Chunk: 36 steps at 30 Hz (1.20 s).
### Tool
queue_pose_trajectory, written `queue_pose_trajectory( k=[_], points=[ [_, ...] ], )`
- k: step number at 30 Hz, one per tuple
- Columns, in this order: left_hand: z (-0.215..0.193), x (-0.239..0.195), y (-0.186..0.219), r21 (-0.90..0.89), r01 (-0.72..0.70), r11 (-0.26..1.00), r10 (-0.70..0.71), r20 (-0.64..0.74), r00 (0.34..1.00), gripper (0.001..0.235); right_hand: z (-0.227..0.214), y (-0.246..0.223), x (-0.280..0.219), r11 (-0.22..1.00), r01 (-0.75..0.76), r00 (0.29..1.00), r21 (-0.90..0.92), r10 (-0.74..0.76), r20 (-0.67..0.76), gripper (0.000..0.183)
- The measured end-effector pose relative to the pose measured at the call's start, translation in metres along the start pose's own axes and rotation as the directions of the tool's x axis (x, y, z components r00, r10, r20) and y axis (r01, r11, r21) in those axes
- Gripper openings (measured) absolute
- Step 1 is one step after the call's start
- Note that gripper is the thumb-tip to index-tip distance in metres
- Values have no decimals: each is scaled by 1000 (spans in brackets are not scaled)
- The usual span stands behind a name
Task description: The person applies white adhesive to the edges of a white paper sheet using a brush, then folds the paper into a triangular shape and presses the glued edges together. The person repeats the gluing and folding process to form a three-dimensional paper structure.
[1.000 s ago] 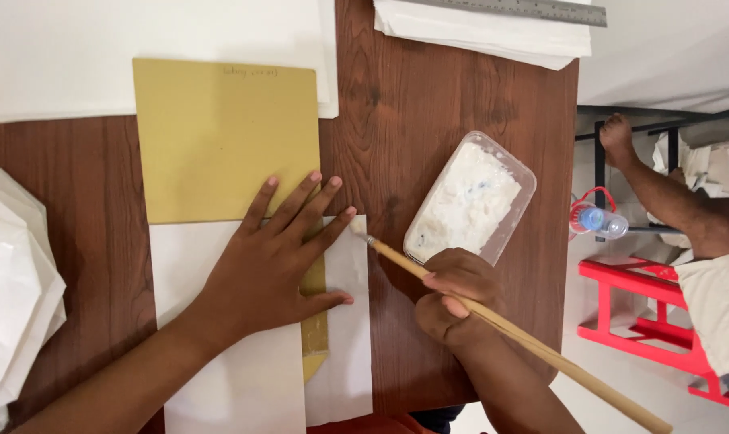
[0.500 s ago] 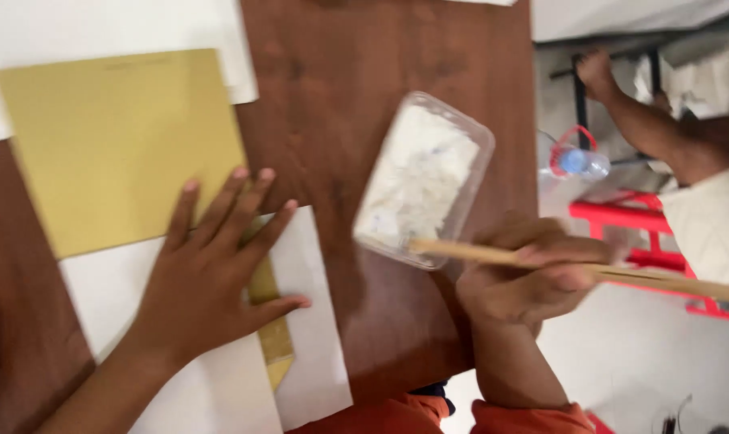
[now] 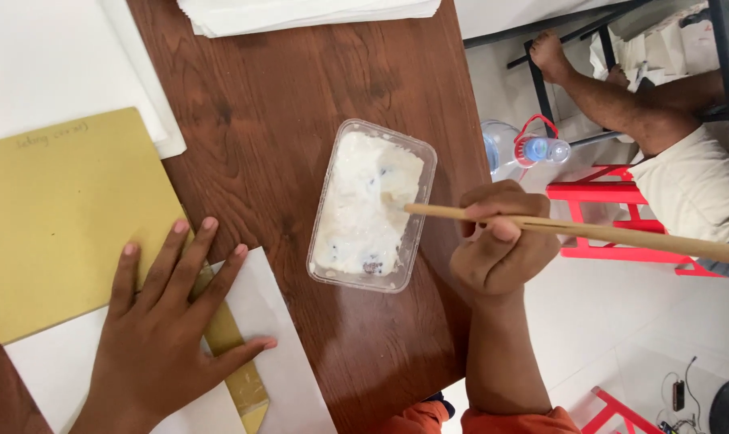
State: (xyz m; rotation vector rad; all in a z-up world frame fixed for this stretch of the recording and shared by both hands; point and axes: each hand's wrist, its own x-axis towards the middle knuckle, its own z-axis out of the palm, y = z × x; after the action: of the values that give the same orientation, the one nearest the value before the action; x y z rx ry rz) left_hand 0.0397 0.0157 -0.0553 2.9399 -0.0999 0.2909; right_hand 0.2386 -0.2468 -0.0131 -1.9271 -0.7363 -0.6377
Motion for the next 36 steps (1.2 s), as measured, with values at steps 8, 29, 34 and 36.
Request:
queue_pose_trajectory(
  k=[8, 29, 34, 36],
  points=[
    [-2, -1, 0, -11, -5, 1000, 5, 7, 1000, 100, -1, -2, 6, 996, -70, 981, 47, 78, -175, 50],
    [-5, 0, 2, -27, -23, 999, 21, -52, 998, 97, 7, -8, 1, 993, -76, 992, 92, 66, 104, 47],
    [-6, 2, 1, -29, -29, 999, 27, -43, 999, 98, 10, -10, -6, 974, -158, 986, 161, 147, 80, 47],
    [-6, 1, 2, -25, -24, 999, 23, -34, 999, 99, 13, -9, -4, 971, -166, 986, 173, 159, 58, 46]
  ],
)
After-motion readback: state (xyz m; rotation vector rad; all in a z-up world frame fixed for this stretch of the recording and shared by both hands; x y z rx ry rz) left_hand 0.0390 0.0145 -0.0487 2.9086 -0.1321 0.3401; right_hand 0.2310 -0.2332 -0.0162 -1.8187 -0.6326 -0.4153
